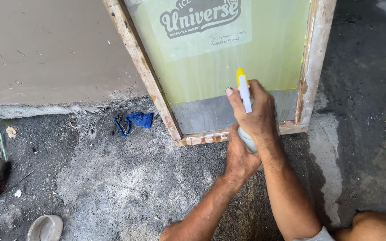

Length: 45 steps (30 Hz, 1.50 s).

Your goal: Cleaning a screen printing frame using a spray bottle to apply liquid and inspecting the surface.

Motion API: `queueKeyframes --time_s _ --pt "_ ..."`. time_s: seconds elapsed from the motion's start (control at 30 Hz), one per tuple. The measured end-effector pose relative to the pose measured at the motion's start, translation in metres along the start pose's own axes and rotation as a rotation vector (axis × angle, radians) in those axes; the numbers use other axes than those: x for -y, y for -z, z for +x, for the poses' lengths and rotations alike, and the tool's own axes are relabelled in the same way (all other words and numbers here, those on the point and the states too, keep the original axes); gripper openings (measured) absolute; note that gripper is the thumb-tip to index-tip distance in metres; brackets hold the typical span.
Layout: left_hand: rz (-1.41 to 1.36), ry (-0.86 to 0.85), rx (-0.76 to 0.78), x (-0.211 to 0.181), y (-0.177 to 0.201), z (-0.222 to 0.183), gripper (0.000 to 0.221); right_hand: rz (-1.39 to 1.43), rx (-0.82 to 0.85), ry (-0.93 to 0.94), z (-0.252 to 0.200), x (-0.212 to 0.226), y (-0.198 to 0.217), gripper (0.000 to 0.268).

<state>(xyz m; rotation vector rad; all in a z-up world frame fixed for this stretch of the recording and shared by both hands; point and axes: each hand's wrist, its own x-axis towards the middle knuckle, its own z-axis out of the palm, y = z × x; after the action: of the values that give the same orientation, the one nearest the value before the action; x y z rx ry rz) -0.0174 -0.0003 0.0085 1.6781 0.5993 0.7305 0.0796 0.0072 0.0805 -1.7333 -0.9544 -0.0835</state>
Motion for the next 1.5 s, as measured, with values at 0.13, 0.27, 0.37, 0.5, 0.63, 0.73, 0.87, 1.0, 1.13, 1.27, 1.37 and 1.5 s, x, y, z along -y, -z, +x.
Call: queueKeyframes --time_s 0.13,0.27,0.37,0.5,0.63,0.73,0.87,1.0,1.13,1.27,1.37,1.5 --pt "0.018 -0.129 -0.17 0.005 -0.014 -0.009 0.098 0.137 0.102 -0.009 -0.001 -0.001 -0.001 0.032" --pt "-0.008 -0.088 -0.059 0.008 -0.009 -0.002 0.099 0.074 0.017 -0.001 -0.001 -0.005 0.005 0.033" --pt "0.036 -0.112 0.054 0.014 -0.006 0.005 0.097 0.031 -0.122 0.039 0.001 -0.01 0.012 0.035" --pt "0.111 -0.151 0.016 0.008 -0.007 0.001 0.102 0.058 -0.087 0.155 0.002 -0.015 0.014 0.031" --pt "0.095 -0.312 -0.075 0.02 -0.014 0.007 0.112 0.027 -0.029 -0.018 0.009 0.011 0.022 0.03" --pt "0.049 -0.204 -0.068 0.018 -0.018 0.006 0.109 0.097 -0.054 0.173 0.015 0.012 0.023 0.032" --pt "0.034 -0.196 -0.109 0.016 -0.02 0.008 0.094 0.036 -0.083 0.032 0.021 0.01 0.023 0.031" --pt "0.024 -0.213 -0.103 0.01 -0.017 0.008 0.091 0.098 -0.057 0.158 0.027 0.008 0.024 0.029" --pt "0.043 -0.197 -0.113 0.009 -0.017 0.015 0.092 -0.032 -0.08 -0.02 0.031 0.012 0.023 0.03" --pt "0.057 -0.247 -0.106 0.004 -0.011 0.026 0.092 0.097 -0.099 0.255 0.043 0.013 0.024 0.028" --pt "0.045 -0.281 -0.113 -0.004 -0.01 0.029 0.09 0.052 -0.117 0.163 0.049 0.017 0.024 0.026" --pt "-0.017 -0.289 -0.118 -0.008 -0.009 0.032 0.087 0.126 -0.064 0.299 0.054 0.017 0.022 0.028"
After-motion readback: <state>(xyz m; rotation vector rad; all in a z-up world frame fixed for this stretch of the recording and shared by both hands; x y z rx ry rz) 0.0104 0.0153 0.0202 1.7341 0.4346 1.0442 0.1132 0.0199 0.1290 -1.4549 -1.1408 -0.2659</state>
